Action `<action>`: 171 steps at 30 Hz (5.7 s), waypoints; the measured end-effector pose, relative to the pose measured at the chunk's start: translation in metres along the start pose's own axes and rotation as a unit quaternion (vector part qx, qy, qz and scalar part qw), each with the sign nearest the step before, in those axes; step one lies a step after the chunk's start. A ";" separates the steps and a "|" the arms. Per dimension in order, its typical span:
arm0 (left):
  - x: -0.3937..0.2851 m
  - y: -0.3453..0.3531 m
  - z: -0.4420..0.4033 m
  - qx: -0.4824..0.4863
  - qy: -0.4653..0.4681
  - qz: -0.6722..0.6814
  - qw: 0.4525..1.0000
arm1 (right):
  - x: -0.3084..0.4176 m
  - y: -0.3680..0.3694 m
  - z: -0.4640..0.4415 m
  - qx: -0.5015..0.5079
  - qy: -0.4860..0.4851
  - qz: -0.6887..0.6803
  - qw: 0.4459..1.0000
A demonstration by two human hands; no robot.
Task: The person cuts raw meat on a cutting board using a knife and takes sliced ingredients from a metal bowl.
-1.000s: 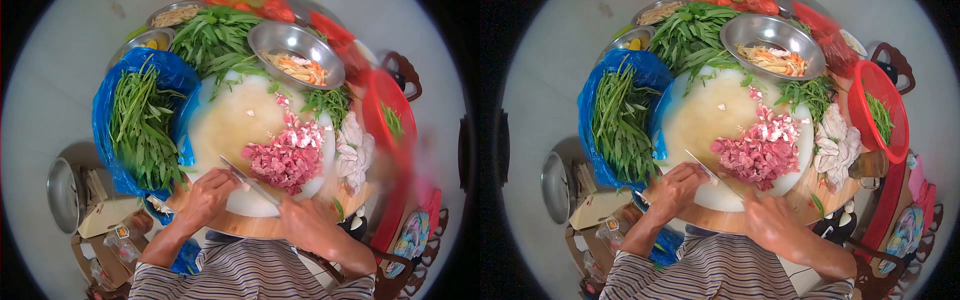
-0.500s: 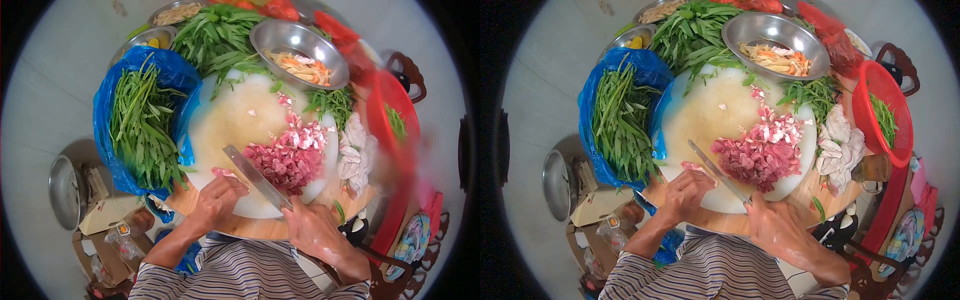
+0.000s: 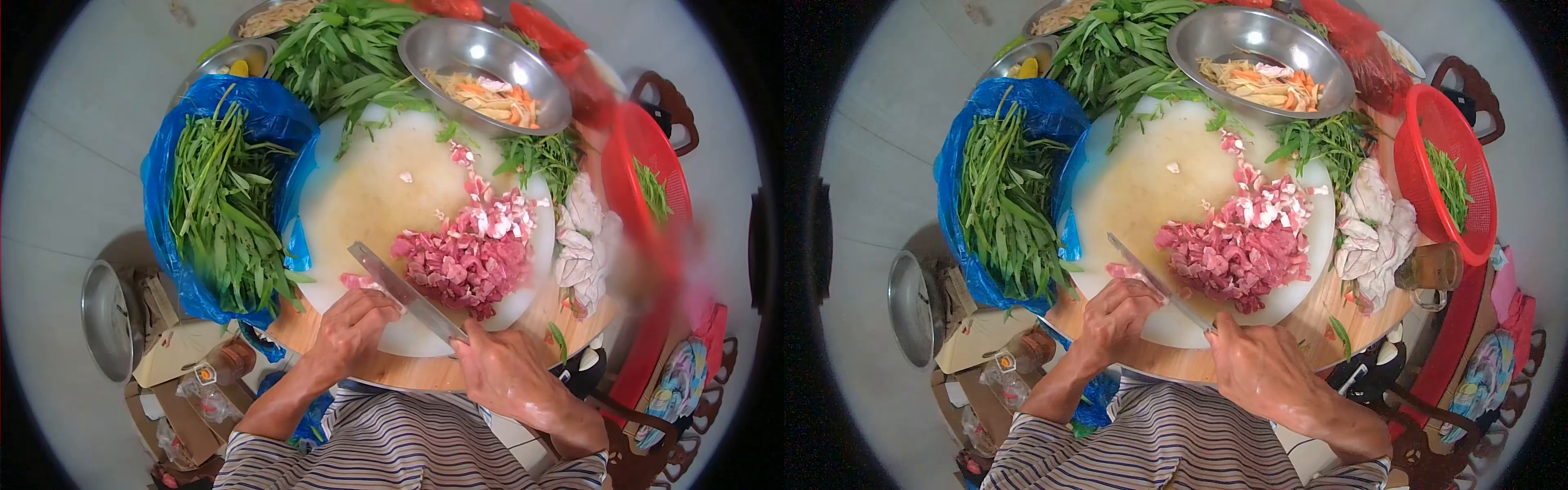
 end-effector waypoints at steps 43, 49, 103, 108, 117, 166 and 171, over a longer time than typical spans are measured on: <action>-0.003 -0.001 -0.003 0.015 -0.033 -0.001 0.999 | 0.008 0.019 -0.018 -0.015 -0.033 0.043 0.998; -0.003 0.000 -0.001 -0.003 -0.036 -0.012 0.999 | 0.010 0.011 -0.013 -0.008 -0.028 0.028 0.999; 0.009 -0.027 0.000 -0.033 -0.045 -0.110 0.992 | -0.001 -0.001 0.041 0.069 0.066 0.109 0.989; 0.014 -0.027 0.010 -0.073 -0.030 -0.069 0.994 | 0.005 -0.014 0.059 0.003 0.091 0.107 0.990; 0.009 -0.032 0.011 -0.086 0.002 -0.074 0.994 | 0.030 0.008 0.003 -0.044 0.020 0.045 0.998; 0.013 -0.043 0.001 0.005 -0.003 -0.099 0.995 | 0.045 0.015 -0.026 -0.027 0.030 0.050 0.998; 0.012 -0.043 0.001 0.011 -0.013 -0.103 0.994 | 0.036 0.019 -0.009 0.005 0.027 0.064 0.998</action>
Point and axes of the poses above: each hand's wrist, its own z-axis away from the middle knuckle, its own y-axis out of the palm, x = y × z, the point moved 3 cm from there along -z, towards the middle knuckle, and after that the axes turned 15 degrees about z, right-handed, at the moved point
